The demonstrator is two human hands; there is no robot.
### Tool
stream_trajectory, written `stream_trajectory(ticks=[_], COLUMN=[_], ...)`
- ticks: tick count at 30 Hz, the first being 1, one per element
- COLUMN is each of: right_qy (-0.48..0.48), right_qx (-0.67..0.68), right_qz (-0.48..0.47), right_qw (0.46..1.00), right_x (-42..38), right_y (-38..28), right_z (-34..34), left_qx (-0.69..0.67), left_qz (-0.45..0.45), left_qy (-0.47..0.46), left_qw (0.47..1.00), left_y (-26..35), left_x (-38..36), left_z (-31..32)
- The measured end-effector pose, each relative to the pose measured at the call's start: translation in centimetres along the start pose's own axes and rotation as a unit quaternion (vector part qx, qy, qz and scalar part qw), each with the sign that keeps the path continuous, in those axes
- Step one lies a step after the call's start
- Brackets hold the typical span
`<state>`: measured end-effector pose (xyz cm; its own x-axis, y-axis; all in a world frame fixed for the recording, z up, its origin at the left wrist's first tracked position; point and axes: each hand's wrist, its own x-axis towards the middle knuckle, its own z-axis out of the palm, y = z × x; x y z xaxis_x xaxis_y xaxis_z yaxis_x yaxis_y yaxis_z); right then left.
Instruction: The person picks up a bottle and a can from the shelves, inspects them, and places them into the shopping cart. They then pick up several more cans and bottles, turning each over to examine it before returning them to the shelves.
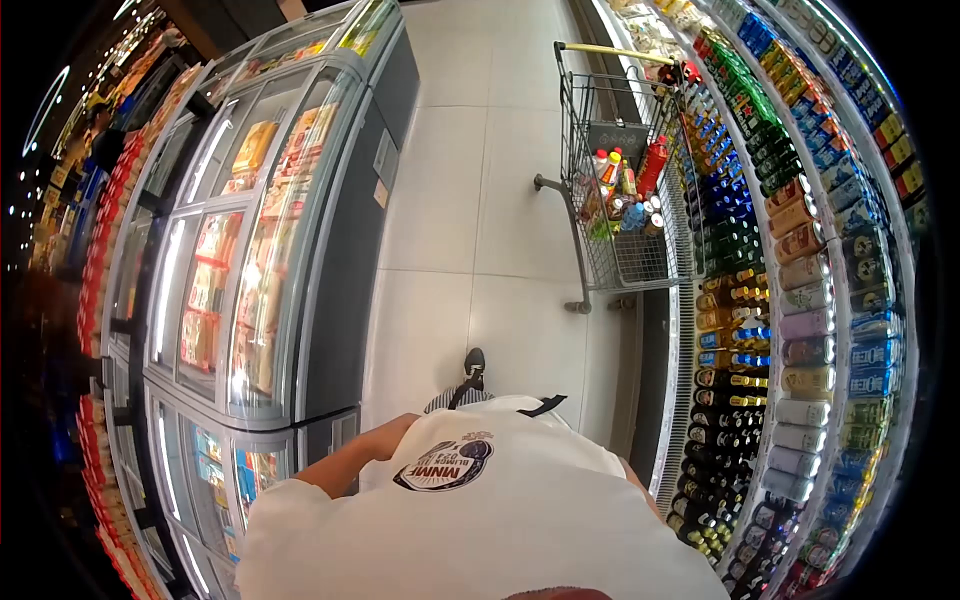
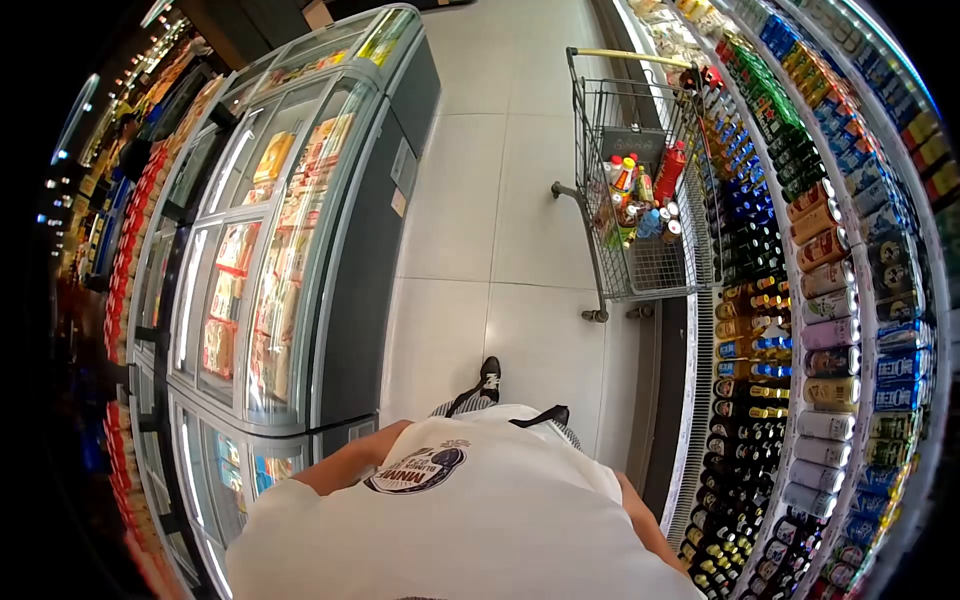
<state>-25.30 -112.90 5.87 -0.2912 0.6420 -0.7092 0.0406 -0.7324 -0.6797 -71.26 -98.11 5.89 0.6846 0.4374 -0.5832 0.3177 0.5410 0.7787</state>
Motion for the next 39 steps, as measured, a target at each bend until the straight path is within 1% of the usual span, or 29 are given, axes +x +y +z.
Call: stream_trajectory(ticks=[1, 2, 5, 6, 8, 9, 10, 11, 12, 13, 15, 16, 18, 19, 20, 21, 22, 24, 25, 27, 28, 31, 32, 34, 36, 37, 39], right_qy=[0.015, 0.03, 0.073, 0.084, 0.103, 0.108, 0.109, 0.109, 0.112, 0.113, 0.144, 0.159, 0.166, 0.17, 0.166, 0.161, 0.155, 0.152, 0.151, 0.16, 0.162, 0.166, 0.151, 0.12, 0.156, 0.175, 0.206], right_qx=[0.016, 0.035, 0.103, 0.129, 0.17, 0.172, 0.155, 0.118, 0.079, 0.045, -0.004, -0.029, -0.095, -0.13, -0.114, -0.097, -0.079, -0.16, -0.198, -0.313, -0.368, -0.273, -0.279, -0.288, -0.339, -0.363, -0.288], right_qz=[0.012, 0.025, 0.073, 0.091, 0.116, 0.111, 0.096, 0.064, 0.032, 0.001, -0.036, -0.055, -0.019, -0.004, 0.022, 0.048, 0.074, 0.044, 0.03, 0.058, 0.073, 0.037, 0.026, 0.006, 0.021, 0.03, 0.023], right_qw=[1.0, 0.999, 0.989, 0.984, 0.973, 0.973, 0.977, 0.985, 0.99, 0.993, 0.989, 0.985, 0.981, 0.977, 0.979, 0.981, 0.982, 0.974, 0.968, 0.935, 0.912, 0.947, 0.948, 0.95, 0.928, 0.915, 0.935], right_x=[0.3, 0.6, 2.1, 3.1, 5.4, 6.1, 7.1, 7.5, 8.0, 7.9, 7.1, 7.1, 7.6, 8.0, 7.5, 6.3, 5.4, 6.0, 6.8, 9.8, 10.6, 10.2, 10.1, 10.0, 11.8, 12.5, 11.7], right_y=[0.1, 0.3, 0.6, 0.8, 1.5, 1.8, 2.3, 2.6, 2.9, 3.4, 0.1, -1.8, -3.6, -4.7, -6.8, -9.6, -10.8, -7.9, -6.0, -2.7, -1.4, 0.8, 1.0, 1.4, 1.8, 2.1, 2.2], right_z=[0.2, 0.5, 1.5, 1.8, 2.1, 2.0, 1.8, 1.5, 1.2, 1.4, 2.9, 3.5, 3.6, 3.4, 3.6, 4.2, 4.4, 3.0, 2.4, 1.6, 1.4, 0.8, 0.4, -0.1, 0.2, 0.3, 0.9], left_qx=[-0.082, -0.164, -0.148, -0.254, -0.174, -0.132, -0.032, 0.064, 0.159, 0.088, -0.052, -0.12, -0.256, -0.131, 0.109, 0.341, 0.365, 0.416, 0.448, 0.508, 0.492, 0.489, 0.486, 0.51, 0.535, 0.534, 0.53], left_qz=[-0.066, -0.135, -0.11, -0.158, -0.184, -0.193, -0.104, -0.01, 0.081, 0.038, -0.049, -0.093, -0.184, -0.131, -0.032, 0.07, 0.035, -0.035, -0.027, -0.012, 0.003, -0.04, -0.061, -0.083, -0.102, -0.105, -0.109], left_qy=[0.0, 0.002, 0.088, 0.093, 0.102, 0.106, 0.104, 0.102, 0.099, 0.102, 0.106, 0.107, 0.111, 0.118, 0.06, -0.002, -0.019, -0.053, -0.054, -0.058, -0.05, -0.067, -0.061, -0.058, -0.056, -0.057, -0.059], left_qw=[0.994, 0.977, 0.979, 0.95, 0.962, 0.966, 0.989, 0.993, 0.979, 0.99, 0.992, 0.983, 0.942, 0.976, 0.992, 0.938, 0.93, 0.907, 0.892, 0.859, 0.869, 0.869, 0.87, 0.854, 0.837, 0.837, 0.839], left_y=[-0.3, -0.4, 2.3, 2.3, 3.3, 3.9, 2.2, -1.3, -3.8, -4.6, -5.0, -4.8, -4.3, -3.8, -2.9, -2.0, -0.4, 2.7, 2.3, 0.7, 1.4, 0.6, 0.3, -0.3, 0.8, 0.8, 0.4], left_x=[0.3, 0.5, -1.2, -1.1, -0.4, 0.1, 1.1, 2.8, 4.2, 5.5, 9.0, 10.7, 12.6, 12.9, 13.1, 13.4, 13.5, 14.0, 14.9, 16.8, 16.5, 16.6, 16.5, 16.9, 17.0, 17.2, 17.2], left_z=[-1.3, -2.3, -3.3, -4.3, -5.9, -6.8, -7.9, -9.2, -10.1, -10.5, -11.2, -11.2, -10.4, -9.9, -10.2, -10.6, -10.0, -8.5, -8.0, -7.0, -6.2, -5.8, -5.7, -5.1, -3.8, -3.6, -3.0])
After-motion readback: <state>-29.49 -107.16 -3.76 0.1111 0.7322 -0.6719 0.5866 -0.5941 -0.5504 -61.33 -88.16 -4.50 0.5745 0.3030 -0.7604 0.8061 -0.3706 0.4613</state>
